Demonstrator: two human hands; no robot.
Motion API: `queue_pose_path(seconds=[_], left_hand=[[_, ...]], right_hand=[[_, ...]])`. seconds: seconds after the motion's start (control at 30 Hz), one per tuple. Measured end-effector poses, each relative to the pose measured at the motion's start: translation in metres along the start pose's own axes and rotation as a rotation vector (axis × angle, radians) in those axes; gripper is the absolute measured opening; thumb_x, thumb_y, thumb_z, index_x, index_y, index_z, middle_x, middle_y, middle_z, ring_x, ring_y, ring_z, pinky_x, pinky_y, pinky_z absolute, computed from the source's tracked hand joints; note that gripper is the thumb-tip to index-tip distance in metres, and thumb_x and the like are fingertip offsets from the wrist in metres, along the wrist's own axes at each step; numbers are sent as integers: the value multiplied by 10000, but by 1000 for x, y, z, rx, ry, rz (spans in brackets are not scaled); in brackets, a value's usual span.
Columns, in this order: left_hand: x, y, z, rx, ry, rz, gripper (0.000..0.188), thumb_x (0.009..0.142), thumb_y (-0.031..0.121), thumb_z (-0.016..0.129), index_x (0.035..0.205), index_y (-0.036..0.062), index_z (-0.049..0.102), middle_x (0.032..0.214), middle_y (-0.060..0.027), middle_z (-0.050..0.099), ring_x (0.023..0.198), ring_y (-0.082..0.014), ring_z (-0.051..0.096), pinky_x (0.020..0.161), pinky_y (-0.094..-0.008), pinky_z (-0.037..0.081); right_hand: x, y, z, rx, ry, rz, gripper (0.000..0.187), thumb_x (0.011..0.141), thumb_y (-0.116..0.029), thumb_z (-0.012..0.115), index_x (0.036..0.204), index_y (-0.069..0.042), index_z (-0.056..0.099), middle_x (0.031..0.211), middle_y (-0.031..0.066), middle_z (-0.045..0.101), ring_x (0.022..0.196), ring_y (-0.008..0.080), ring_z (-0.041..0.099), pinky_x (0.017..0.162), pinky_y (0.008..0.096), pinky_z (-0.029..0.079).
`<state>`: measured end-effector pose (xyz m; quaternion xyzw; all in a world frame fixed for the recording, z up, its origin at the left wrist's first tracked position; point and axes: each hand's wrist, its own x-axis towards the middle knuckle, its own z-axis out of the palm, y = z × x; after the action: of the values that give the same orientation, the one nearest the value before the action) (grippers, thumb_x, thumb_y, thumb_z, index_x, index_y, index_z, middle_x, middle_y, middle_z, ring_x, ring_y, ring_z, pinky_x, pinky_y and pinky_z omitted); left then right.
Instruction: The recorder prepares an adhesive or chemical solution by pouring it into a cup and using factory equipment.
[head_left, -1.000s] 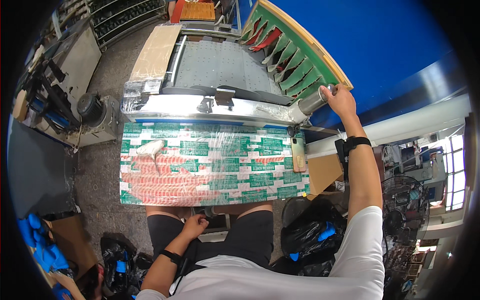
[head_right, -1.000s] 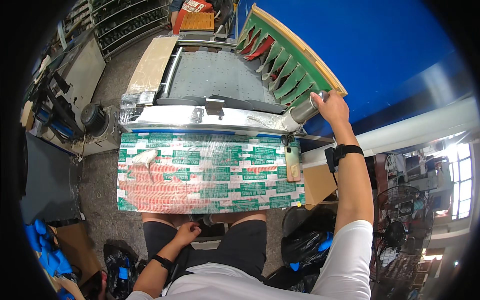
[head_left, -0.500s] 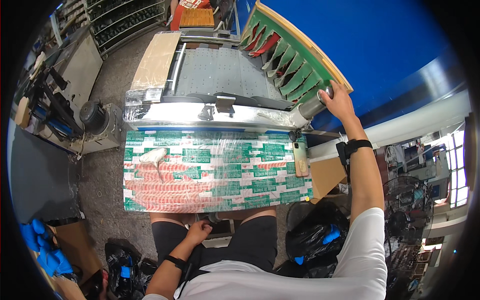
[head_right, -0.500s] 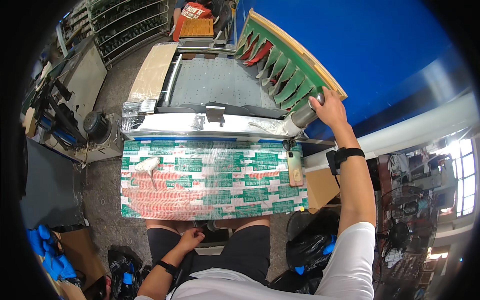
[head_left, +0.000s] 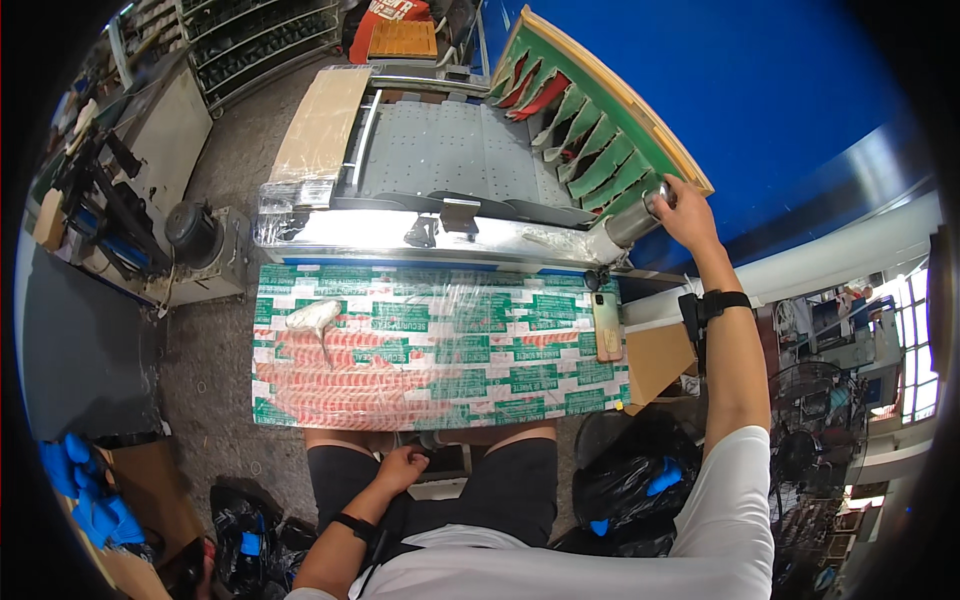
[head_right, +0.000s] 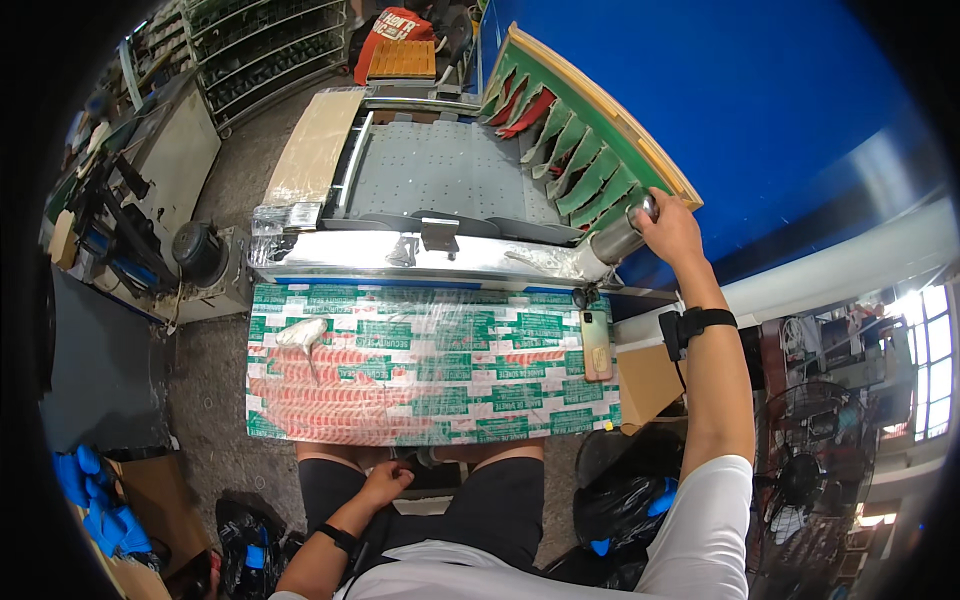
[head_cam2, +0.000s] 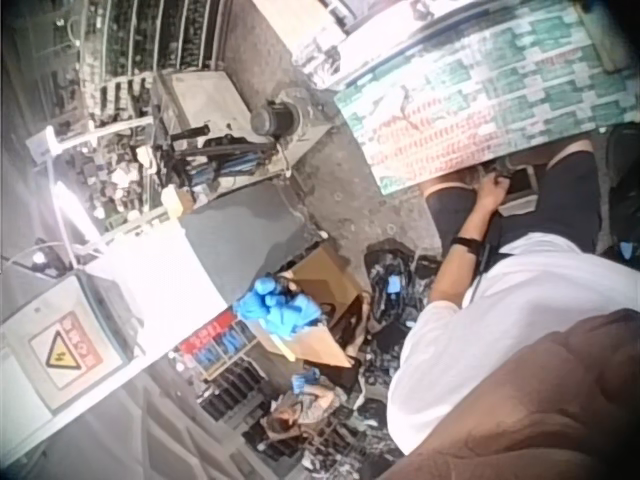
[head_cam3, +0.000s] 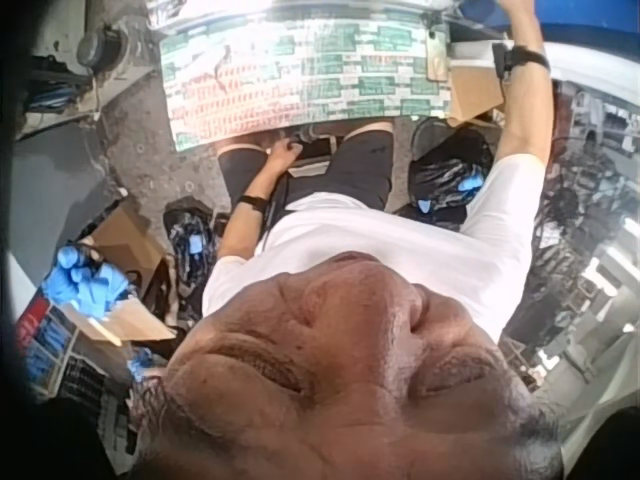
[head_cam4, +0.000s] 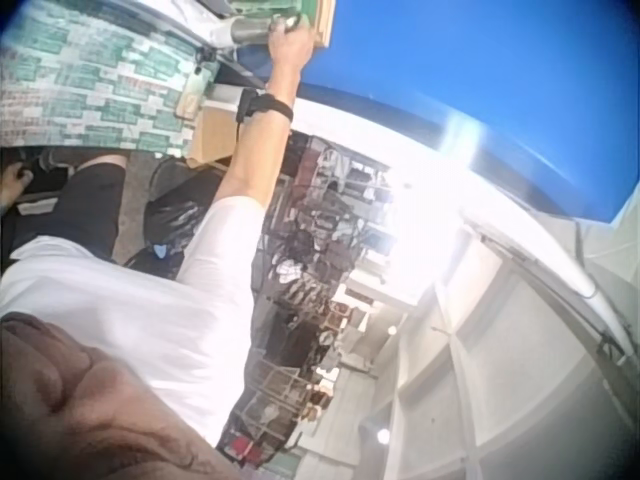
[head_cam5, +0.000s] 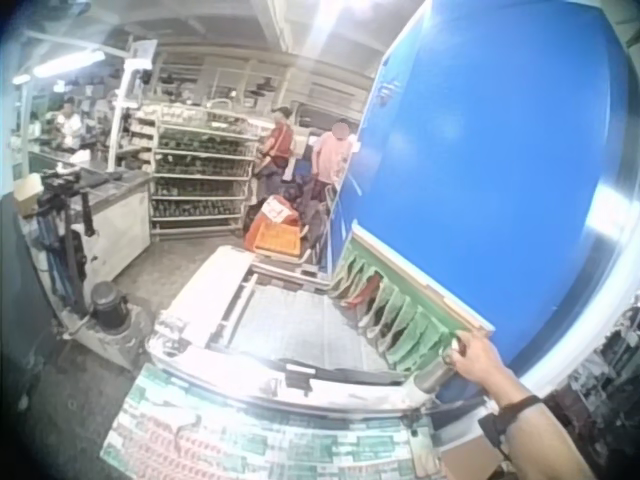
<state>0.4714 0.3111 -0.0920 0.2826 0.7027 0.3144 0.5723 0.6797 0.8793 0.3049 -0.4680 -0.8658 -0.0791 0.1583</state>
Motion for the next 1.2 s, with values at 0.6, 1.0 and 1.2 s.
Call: queue_pose_path(seconds=[0.6, 1.0, 1.2], left_hand=[[14, -21, 13, 8, 48, 63, 340, 899, 337, 742, 956, 3, 708, 857, -155, 735, 799, -268, 717, 738, -408, 544], [9, -7, 4, 82, -2, 2, 388, 923, 254, 736, 1174, -40, 712, 997, -134, 760, 909, -209, 721, 827, -349, 562], [4, -9, 3, 17, 34, 32, 381, 900, 334, 731, 1017, -28, 699, 906, -154, 739, 846, -270, 715, 786, -396, 544]], right_hand=[[-15, 5, 4, -128, 190, 88, 681, 940, -540, 660, 1380, -24, 597, 1191, 266, 702, 1101, 413, 685, 917, 493, 540], [-12, 8, 6, 16, 27, 86, 655, 909, -473, 716, 1382, -35, 601, 1136, 232, 705, 1065, 419, 661, 936, 487, 510], [-10, -12, 7, -234, 88, 154, 587, 904, -407, 717, 1363, -55, 621, 1144, 213, 704, 1050, 400, 670, 897, 511, 500]])
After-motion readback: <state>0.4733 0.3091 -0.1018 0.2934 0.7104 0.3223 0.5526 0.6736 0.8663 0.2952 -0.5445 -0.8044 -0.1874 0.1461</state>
